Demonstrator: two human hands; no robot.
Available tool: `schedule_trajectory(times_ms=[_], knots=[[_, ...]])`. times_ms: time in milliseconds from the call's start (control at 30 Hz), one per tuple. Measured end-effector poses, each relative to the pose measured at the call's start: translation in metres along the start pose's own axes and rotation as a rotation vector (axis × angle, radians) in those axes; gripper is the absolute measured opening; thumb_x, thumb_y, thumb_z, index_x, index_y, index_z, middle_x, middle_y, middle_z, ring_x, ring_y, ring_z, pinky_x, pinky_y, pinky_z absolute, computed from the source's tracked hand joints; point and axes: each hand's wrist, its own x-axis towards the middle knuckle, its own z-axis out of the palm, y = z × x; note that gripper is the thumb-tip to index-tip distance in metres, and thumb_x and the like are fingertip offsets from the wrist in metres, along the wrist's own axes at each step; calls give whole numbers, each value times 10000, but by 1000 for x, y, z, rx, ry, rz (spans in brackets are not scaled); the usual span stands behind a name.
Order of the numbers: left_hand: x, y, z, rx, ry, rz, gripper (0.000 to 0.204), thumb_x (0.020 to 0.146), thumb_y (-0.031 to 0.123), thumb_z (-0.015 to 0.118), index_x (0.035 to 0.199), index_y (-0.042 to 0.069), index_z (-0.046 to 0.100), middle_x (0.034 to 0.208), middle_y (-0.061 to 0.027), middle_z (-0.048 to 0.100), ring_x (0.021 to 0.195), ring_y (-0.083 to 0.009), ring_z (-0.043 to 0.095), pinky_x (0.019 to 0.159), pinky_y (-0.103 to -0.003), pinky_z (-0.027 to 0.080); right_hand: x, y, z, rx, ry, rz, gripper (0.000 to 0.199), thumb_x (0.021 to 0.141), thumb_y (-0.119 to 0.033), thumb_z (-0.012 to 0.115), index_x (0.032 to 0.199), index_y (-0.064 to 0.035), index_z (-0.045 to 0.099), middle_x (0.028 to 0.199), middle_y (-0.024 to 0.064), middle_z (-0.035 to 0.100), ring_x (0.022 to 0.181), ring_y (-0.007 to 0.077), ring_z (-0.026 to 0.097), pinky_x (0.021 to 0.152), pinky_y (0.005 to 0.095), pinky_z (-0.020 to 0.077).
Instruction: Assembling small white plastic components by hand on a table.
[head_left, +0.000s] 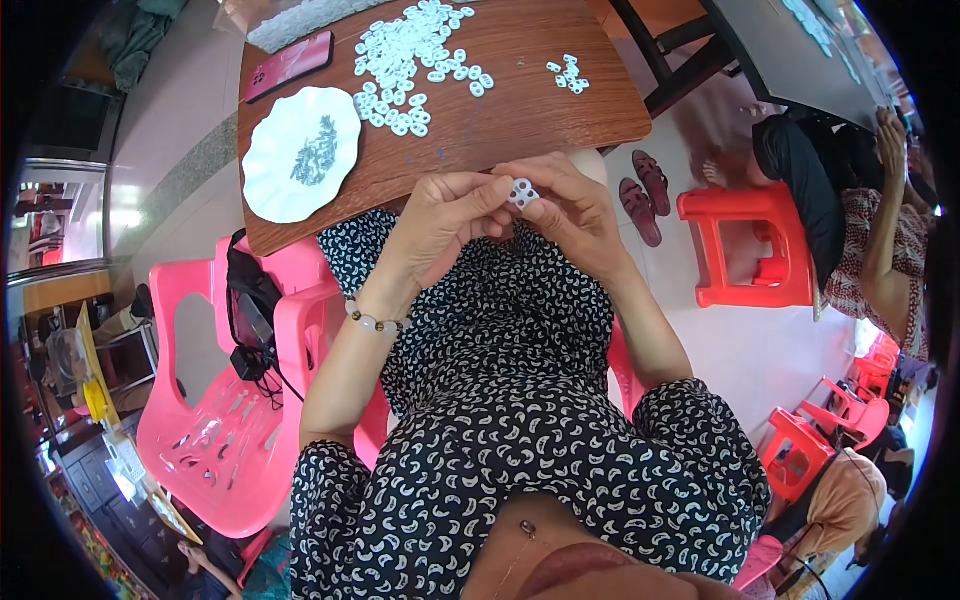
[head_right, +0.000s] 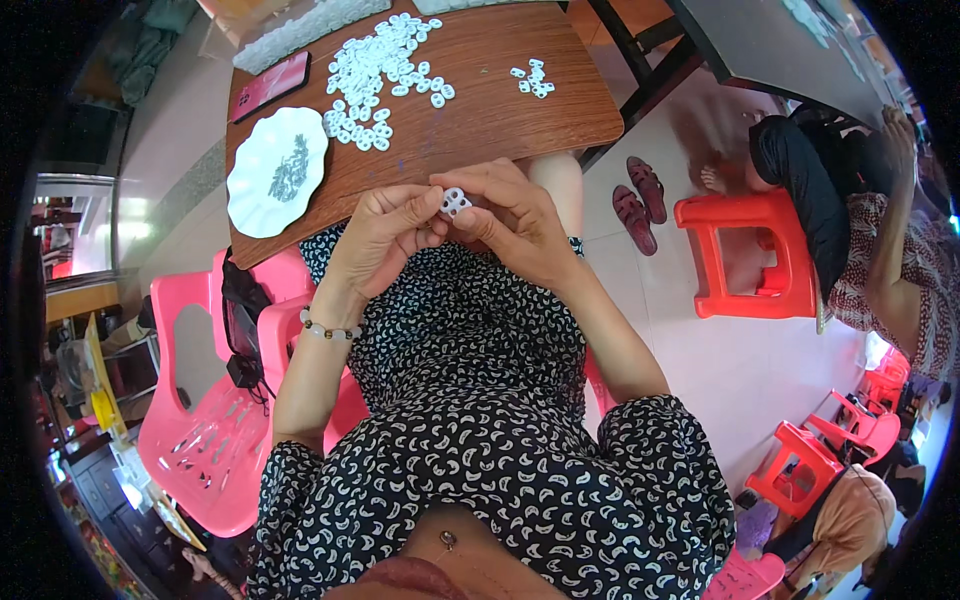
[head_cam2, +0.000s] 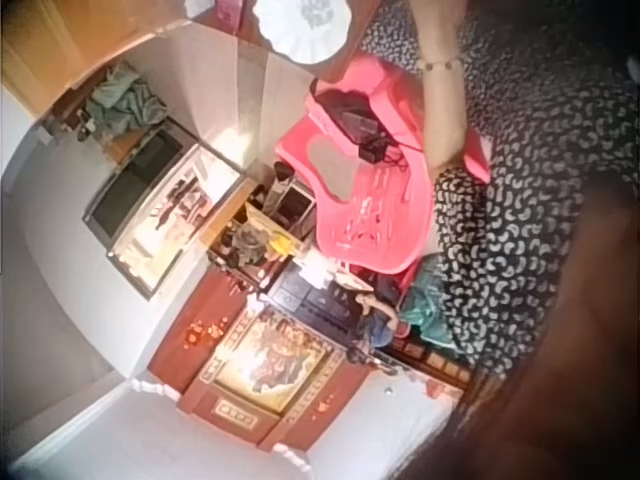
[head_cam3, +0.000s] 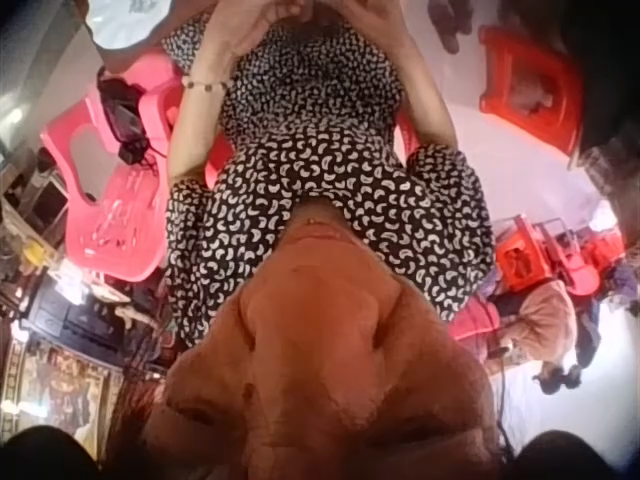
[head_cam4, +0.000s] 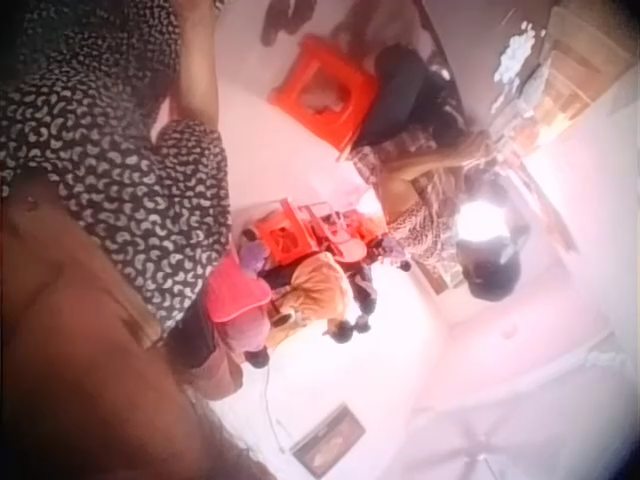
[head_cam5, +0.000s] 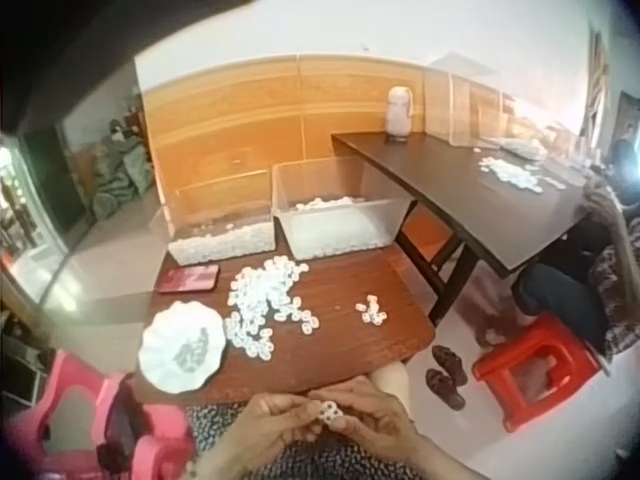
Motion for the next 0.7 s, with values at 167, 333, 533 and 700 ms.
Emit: schedule_trajectory(times_ms=[167,333,533,700], knots=[[0,-2,0,4,-3,-14,273,893,247,655,958,-18,679,835,-59,672,713,-93,609,651,-217,509,-2,3,3,4,60,-30,317,859,-149,659,1151,-26,641,1072,76,645,982,183,521,873,308,413],[-1,-2,4,-11,-4,-34,247,928,221,604,953,-14,673,809,-57,656,702,-95,608,642,-211,513,0,0,1,-71,68,-73,298,834,-136,685,1107,-22,655,1036,68,657,954,186,533,846,307,419],[-2,-2,8,83,40,-54,272,881,273,674,880,2,697,736,-9,614,658,-71,548,609,-191,456,-1,3,-1,-117,54,-97,310,820,-138,698,1104,-23,653,1033,67,658,946,193,537,847,311,421],[-3,3,16,13,40,-38,221,861,199,694,857,-22,702,705,-6,577,619,-71,484,554,-196,383,0,3,2,-86,63,-100,344,849,-151,660,1168,-27,623,1086,75,645,962,201,537,861,311,422]])
